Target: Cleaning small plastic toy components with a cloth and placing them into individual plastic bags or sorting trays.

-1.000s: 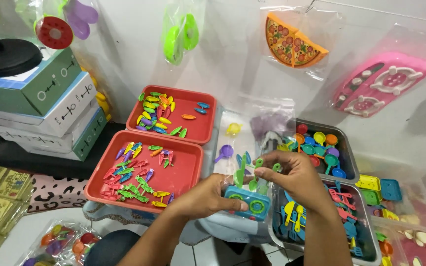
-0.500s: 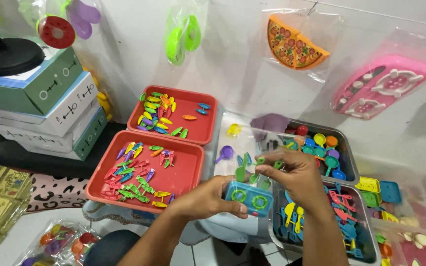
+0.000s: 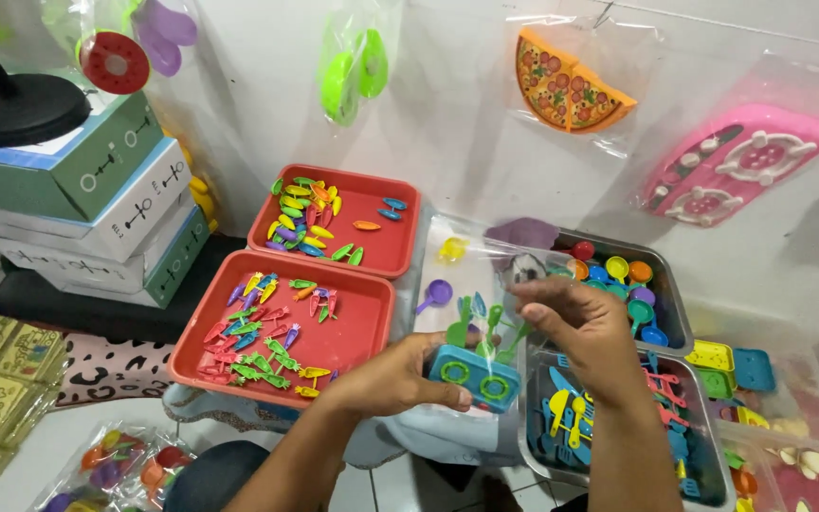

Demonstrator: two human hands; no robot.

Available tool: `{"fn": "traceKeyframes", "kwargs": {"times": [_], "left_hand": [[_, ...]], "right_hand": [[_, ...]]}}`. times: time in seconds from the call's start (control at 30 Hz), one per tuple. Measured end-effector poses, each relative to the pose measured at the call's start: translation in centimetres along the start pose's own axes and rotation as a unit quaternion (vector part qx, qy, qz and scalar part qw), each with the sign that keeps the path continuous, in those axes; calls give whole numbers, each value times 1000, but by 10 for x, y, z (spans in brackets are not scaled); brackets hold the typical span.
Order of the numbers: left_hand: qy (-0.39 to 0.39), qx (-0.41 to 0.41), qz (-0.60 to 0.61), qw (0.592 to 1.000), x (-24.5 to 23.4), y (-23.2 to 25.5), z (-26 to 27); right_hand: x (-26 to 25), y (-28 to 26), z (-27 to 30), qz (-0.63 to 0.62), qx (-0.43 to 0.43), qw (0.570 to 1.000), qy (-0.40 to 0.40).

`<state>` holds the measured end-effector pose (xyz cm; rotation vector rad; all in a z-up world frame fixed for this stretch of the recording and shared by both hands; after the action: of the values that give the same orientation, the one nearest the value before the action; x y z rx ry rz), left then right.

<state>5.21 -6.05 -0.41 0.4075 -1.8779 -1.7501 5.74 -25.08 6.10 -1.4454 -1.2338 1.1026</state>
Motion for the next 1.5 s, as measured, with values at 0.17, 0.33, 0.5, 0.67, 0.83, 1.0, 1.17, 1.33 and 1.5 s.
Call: {"fn": "traceKeyframes", "kwargs": {"times": [0.17,0.33,0.5,0.67,0.83,1.0,1.17,1.33,1.5], "left_hand": [[44,36,24,998,-15,-35,-11],[72,34,18,997,-20,-40,-14],[97,29,26,995,-21,-35,-11],[94,12,5,996,-21,-34,-12],[98,4,7,995,-21,-42,-15],[99,4,9,995,-16,-30,-12],[102,-10,-9,995,-13,-3,-7],[101,-12,1,995,-16,-6,-7],[110,-17,16,994,-17,-11,-7]], "right_hand": [[0,-10,1,22,-67,997,-18],[12,-7,1,51,-59,997,-29],[-2,-5,-1,0,-66,997,31],[20,-6,-1,-16,-39,999,-24],[33,-10,-2,38,-51,996,-62],[32,2,-1,80,-32,992,-89],[16,3,-4,-30,-43,999,9],[28,-4,-3,-36,-48,998,-12],[35,-17,-3,58,-82,993,-64]]}}
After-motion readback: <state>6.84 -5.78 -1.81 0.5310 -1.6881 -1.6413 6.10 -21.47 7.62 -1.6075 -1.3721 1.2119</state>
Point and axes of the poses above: each hand's wrist, its own z-axis away from the middle knuckle, its own x-axis out of the palm, y = z × x, the point moved 8 cm from there along -z, towards the middle knuckle, and after that the axes turned 7 degrees about -z, right-handed, at the moved point
